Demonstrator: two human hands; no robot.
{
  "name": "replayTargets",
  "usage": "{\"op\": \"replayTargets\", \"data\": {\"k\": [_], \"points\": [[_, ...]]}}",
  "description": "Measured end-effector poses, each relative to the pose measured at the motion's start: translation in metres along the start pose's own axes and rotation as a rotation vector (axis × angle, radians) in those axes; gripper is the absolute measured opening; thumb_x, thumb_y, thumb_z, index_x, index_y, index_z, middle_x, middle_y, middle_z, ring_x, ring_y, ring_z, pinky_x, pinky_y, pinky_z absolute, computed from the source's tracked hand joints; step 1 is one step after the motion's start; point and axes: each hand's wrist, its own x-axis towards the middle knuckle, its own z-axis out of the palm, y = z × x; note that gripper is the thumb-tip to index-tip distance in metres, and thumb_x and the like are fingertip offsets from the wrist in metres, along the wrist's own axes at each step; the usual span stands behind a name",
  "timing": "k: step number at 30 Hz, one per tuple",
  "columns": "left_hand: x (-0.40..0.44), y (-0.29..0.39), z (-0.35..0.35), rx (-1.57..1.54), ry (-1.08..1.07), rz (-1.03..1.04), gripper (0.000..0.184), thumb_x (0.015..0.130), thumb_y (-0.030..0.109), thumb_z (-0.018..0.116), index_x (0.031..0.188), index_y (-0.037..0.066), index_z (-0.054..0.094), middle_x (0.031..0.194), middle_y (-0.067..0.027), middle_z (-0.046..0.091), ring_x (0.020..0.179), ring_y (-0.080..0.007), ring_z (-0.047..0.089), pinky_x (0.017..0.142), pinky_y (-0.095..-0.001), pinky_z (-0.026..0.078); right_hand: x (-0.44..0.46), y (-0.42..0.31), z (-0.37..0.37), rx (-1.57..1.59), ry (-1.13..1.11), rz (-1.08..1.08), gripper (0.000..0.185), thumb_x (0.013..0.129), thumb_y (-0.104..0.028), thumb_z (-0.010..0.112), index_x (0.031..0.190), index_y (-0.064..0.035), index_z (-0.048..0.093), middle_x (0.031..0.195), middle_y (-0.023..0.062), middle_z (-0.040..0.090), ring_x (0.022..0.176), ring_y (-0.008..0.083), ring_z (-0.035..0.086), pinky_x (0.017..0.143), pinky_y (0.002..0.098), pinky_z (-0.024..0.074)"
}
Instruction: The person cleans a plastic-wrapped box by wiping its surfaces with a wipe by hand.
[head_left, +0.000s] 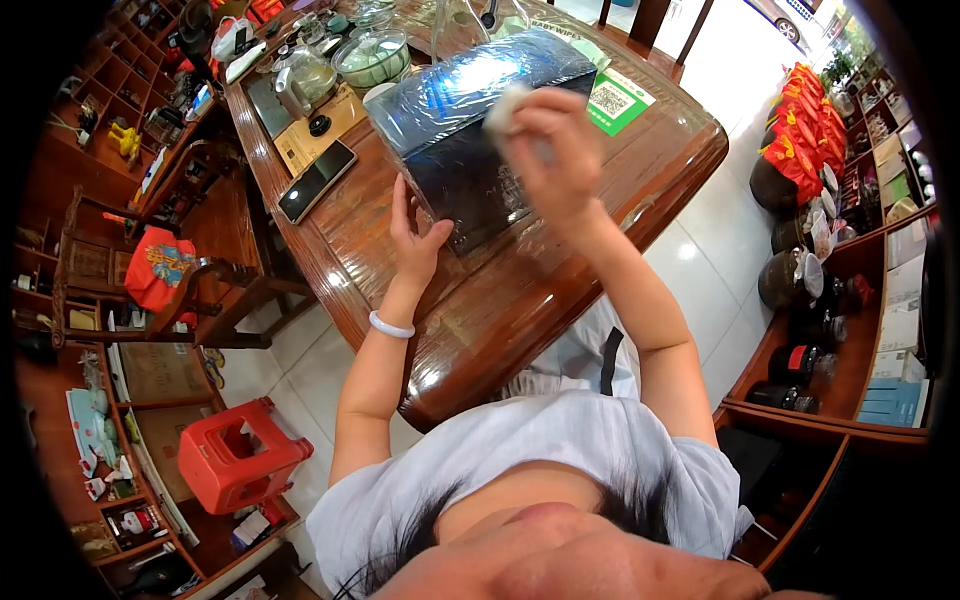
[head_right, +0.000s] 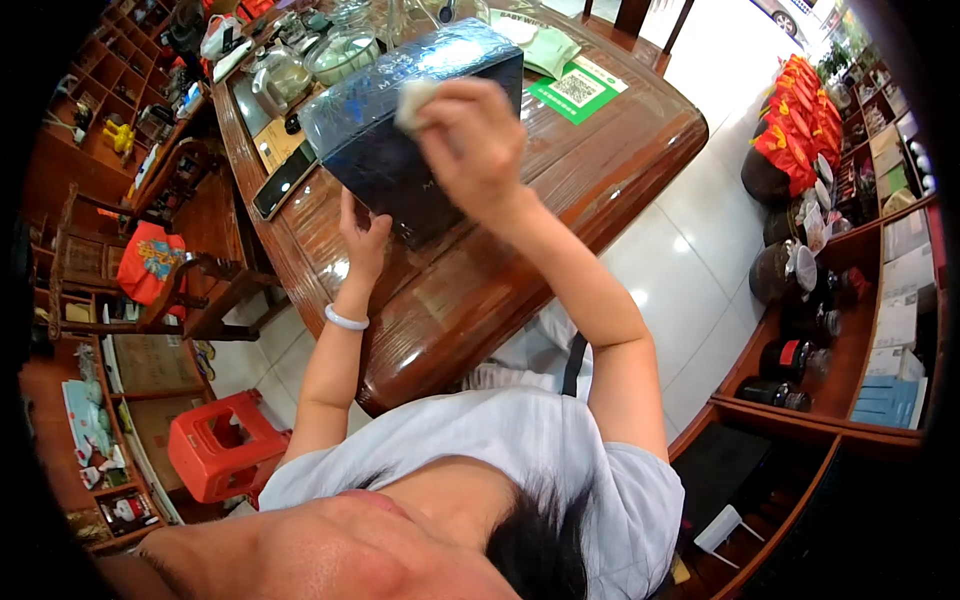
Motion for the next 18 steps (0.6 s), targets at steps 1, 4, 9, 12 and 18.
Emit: {"op": "replayTargets", "data": {"k": [1,4,9,12,18], "points": [[-0.001,-0.001,0.000,0.019,-0.004,0.008,0.091,0.072,0.033,0.074,0.137,-0.005,0.022,0.126,-0.0111,0.044,0.112,-0.0210,0.045,0.095,-0.0322,0.036,0.004,0.006,-0.008,-0.007,0.058,0.092,0.016,0.069,0.002,0.067,0.081,-0.0027,0.058,0.089,0.0079,0.058,0.074,0.0191,0.058,0.060,0.0292,0.0482],[-0.002,-0.005,0.001,0.046,0.011,0.039,0.090,0.073,0.032,0.073,0.137,-0.006,0.022,0.127,-0.0113,0.044,0.112,-0.0212,0.045,0.096,-0.0323,0.035,0.007,0.020,-0.022,0.009,0.140,0.301,0.013,0.073,0.001,0.067,0.082,-0.0010,0.057,0.090,0.0085,0.058,0.076,0.0165,0.057,0.061,0.0285,0.0483],[-0.002,-0.007,0.001,0.072,0.019,0.044,0.090,0.073,0.031,0.073,0.137,-0.005,0.022,0.127,-0.0114,0.043,0.112,-0.0214,0.045,0.097,-0.0327,0.033,-0.005,-0.019,0.002,0.115,-0.018,0.239,0.014,0.069,0.002,0.066,0.080,-0.0030,0.058,0.088,0.0072,0.058,0.074,0.0194,0.058,0.063,0.0298,0.0481],[-0.003,-0.004,0.002,0.076,0.019,0.076,0.087,0.075,0.030,0.071,0.138,-0.004,0.022,0.129,-0.0113,0.042,0.114,-0.0208,0.044,0.098,-0.0336,0.034,-0.016,-0.046,0.023,0.153,-0.192,0.021,0.022,0.060,0.002,0.069,0.079,-0.0044,0.060,0.086,0.0081,0.059,0.075,0.0242,0.059,0.066,0.0329,0.0483],[-0.003,0.005,0.006,-0.016,0.042,-0.062,0.087,0.075,0.028,0.073,0.138,-0.004,0.021,0.131,-0.0110,0.039,0.117,-0.0202,0.042,0.098,-0.0335,0.035,-0.009,-0.039,0.022,0.099,-0.197,-0.049,0.022,0.058,0.002,0.068,0.077,-0.0056,0.060,0.084,0.0055,0.060,0.074,0.0222,0.059,0.065,0.0336,0.0485]]}}
